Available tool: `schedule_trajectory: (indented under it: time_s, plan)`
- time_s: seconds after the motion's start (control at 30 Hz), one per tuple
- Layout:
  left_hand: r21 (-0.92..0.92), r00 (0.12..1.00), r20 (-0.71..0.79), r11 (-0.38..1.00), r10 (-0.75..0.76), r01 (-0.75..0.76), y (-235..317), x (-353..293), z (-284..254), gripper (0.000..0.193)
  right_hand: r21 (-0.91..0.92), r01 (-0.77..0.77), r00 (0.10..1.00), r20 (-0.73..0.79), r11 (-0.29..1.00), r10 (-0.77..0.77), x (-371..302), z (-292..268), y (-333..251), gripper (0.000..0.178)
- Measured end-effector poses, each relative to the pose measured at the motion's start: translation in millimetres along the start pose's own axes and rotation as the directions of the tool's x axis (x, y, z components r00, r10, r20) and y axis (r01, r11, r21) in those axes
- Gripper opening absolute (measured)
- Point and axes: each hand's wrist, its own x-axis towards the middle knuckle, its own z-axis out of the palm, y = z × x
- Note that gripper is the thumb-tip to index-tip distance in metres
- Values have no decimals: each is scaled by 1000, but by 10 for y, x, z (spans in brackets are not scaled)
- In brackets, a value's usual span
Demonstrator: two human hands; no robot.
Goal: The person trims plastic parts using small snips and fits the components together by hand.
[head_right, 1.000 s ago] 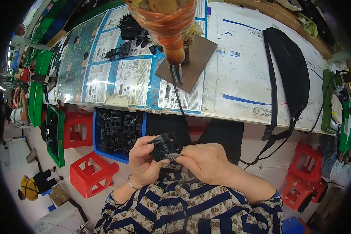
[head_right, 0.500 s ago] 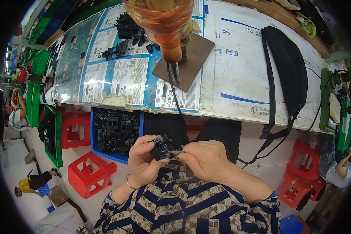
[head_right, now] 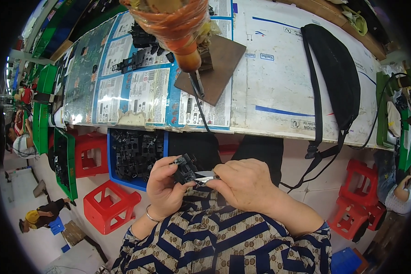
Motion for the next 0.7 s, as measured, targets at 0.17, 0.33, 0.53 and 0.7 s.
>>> schedule_trajectory:
  time_s: [0.17, 0.33, 0.53, 0.7]
  plan:
    - [143, 999, 37, 989, 27, -32, -8, -5, -16, 47, -151, 60, 998, 19, 987, -58, 24, -39, -46, 23]
    - [137, 999, 25, 990, 29, -32, 10, 15, 8, 48, -262, 58, 998, 39, 963, -50, 14, -77, -53, 22]
    - [66, 1000, 4, 998, 19, -19, 35, 54, 19, 42, -432, -83, 996, -2, 898, 91, -53, -97, 93, 20]
    - [-17, 1000, 26, 1000, -11, 12, 37, 61, 11, 43, -236, -69, 996, -65, 969, 55, -58, -144, 82, 26]
